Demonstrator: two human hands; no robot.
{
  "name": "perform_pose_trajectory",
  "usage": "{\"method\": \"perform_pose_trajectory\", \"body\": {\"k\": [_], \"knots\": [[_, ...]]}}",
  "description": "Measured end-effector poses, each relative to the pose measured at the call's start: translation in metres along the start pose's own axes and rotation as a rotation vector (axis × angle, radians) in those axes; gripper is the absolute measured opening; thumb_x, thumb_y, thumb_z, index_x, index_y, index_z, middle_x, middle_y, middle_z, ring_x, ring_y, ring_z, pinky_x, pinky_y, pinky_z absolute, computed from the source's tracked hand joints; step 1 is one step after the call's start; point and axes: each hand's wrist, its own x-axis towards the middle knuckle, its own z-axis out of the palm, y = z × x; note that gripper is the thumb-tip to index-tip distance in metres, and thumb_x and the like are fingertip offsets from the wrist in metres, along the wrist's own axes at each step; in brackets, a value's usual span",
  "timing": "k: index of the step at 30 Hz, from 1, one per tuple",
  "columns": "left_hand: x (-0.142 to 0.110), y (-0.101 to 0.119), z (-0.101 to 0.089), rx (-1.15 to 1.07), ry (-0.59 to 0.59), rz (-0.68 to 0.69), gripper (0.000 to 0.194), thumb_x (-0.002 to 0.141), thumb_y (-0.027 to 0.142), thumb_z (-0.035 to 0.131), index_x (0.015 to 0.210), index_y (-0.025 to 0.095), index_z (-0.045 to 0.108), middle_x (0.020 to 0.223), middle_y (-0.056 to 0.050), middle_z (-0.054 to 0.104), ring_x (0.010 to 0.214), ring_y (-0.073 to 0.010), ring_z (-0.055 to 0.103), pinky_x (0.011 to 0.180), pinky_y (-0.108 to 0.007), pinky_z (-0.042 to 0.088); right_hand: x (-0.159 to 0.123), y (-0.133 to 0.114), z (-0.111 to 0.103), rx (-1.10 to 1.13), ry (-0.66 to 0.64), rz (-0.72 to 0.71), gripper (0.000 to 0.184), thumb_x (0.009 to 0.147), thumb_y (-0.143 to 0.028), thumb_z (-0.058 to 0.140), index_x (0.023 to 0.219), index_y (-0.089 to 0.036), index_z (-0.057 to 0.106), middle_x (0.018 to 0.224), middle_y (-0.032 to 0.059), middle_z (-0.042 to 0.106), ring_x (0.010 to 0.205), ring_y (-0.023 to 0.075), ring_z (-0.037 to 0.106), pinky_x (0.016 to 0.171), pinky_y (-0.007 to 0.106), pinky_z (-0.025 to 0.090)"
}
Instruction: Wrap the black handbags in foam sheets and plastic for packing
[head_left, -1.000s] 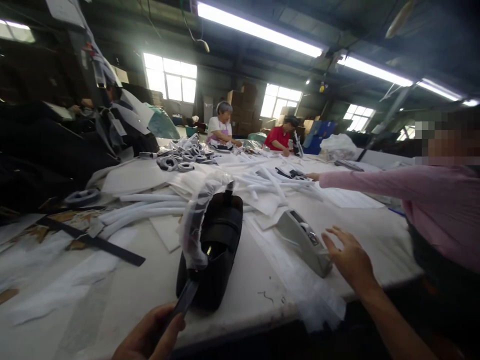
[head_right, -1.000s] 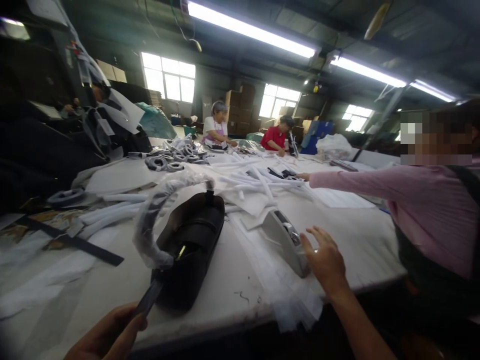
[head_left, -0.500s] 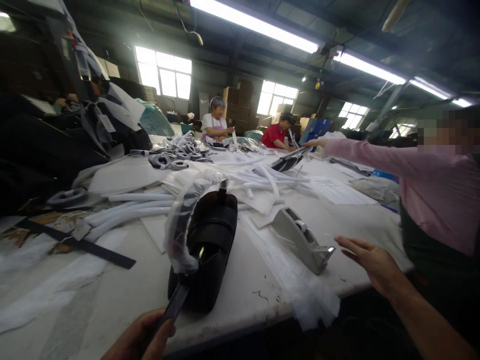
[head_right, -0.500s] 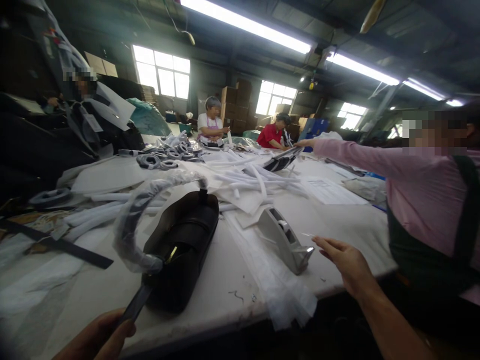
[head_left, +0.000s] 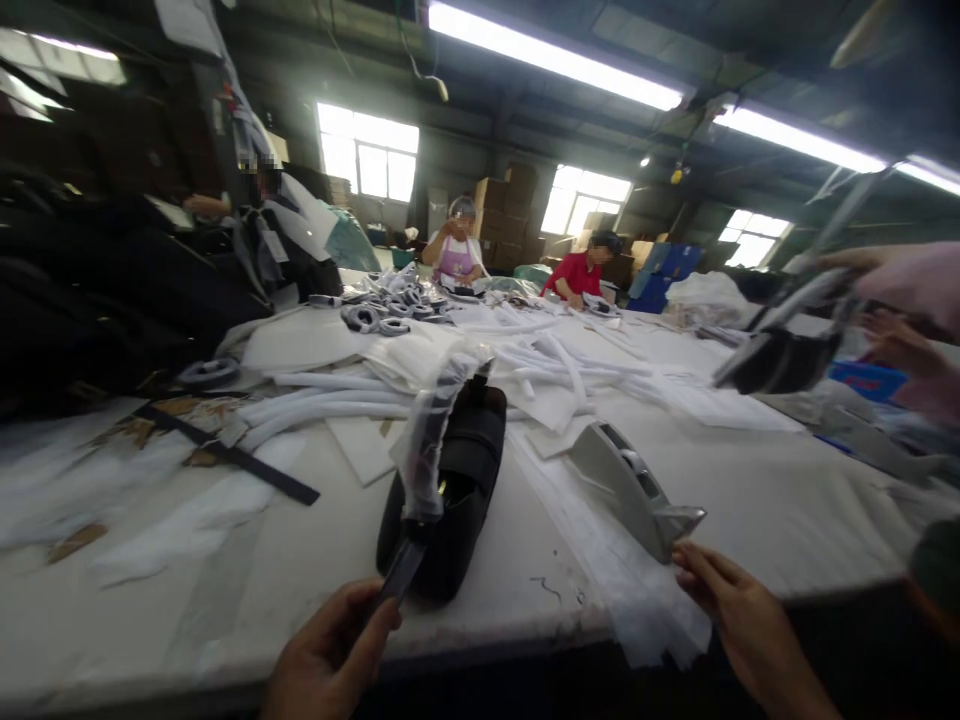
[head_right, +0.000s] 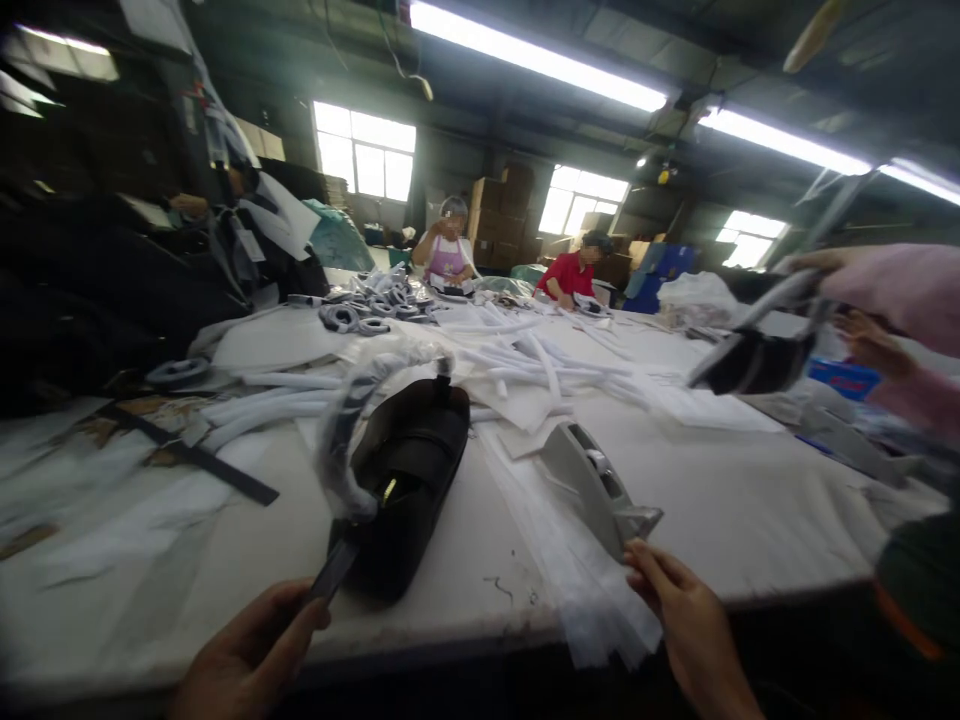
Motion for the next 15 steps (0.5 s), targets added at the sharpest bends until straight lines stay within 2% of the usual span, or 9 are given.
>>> {"method": "perform_pose_trajectory", "body": {"k": [2,5,7,9,11,15], "knots": [[-0.001,-0.001,0.003,-0.048,-0.004,0.021,0.047,0.072,0.061,0.074,0.093,0.019,0.071,0.072,0.001,0.068,0.06,-0.0146,0.056,0.053,-0.021,0.044,-0.046,0.0,0.031,-0.09,-0.204,-0.005,0.044,0.053,-0.049,0.089,0.082,-0.018,0.078,0.076,0.0042,0.076,0.066,0.0156,0.068,0.061,0.018,0.057],[0.0,-0.004,0.005,-0.065,-0.016,0.089,0.043,0.076,0.058,0.072,0.09,0.017,0.071,0.075,-0.001,0.068,0.067,-0.0171,0.06,0.06,-0.023,0.048,-0.121,-0.01,0.091,-0.182,-0.659,-0.118,0.035,0.072,-0.054,0.079,0.073,-0.018,0.074,0.061,0.0007,0.068,0.056,0.0126,0.06,0.06,0.02,0.052],[0.001,-0.005,0.003,-0.041,-0.013,0.144,0.039,0.079,0.054,0.072,0.09,0.017,0.072,0.078,-0.003,0.07,0.076,-0.0198,0.065,0.069,-0.025,0.051,-0.159,-0.019,0.131,-0.154,-0.861,-0.104,0.037,0.076,-0.055,0.075,0.072,-0.018,0.072,0.06,0.0009,0.067,0.056,0.0136,0.06,0.06,0.023,0.051],[0.0,-0.003,0.002,-0.011,-0.032,0.198,0.034,0.081,0.051,0.07,0.091,0.018,0.072,0.081,-0.004,0.072,0.08,-0.0214,0.067,0.075,-0.027,0.052,-0.18,-0.025,0.165,-0.107,-0.94,-0.092,0.039,0.077,-0.057,0.074,0.073,-0.018,0.072,0.06,0.001,0.066,0.053,0.0131,0.058,0.057,0.024,0.048],[-0.001,-0.001,0.002,-0.005,-0.046,0.251,0.03,0.084,0.048,0.069,0.089,0.018,0.073,0.083,-0.004,0.073,0.083,-0.022,0.068,0.077,-0.027,0.052,-0.187,-0.026,0.188,-0.103,-0.964,-0.092,0.041,0.077,-0.057,0.074,0.073,-0.016,0.072,0.06,0.0012,0.066,0.05,0.0119,0.056,0.053,0.023,0.045],[-0.004,0.001,0.005,-0.003,0.006,0.323,0.02,0.085,0.04,0.069,0.085,0.02,0.073,0.082,-0.003,0.073,0.081,-0.0197,0.067,0.076,-0.025,0.05,-0.184,-0.022,0.205,-0.233,-0.913,-0.134,0.044,0.077,-0.058,0.072,0.066,-0.015,0.068,0.055,0.0015,0.065,0.045,0.0111,0.055,0.047,0.022,0.042]]}}
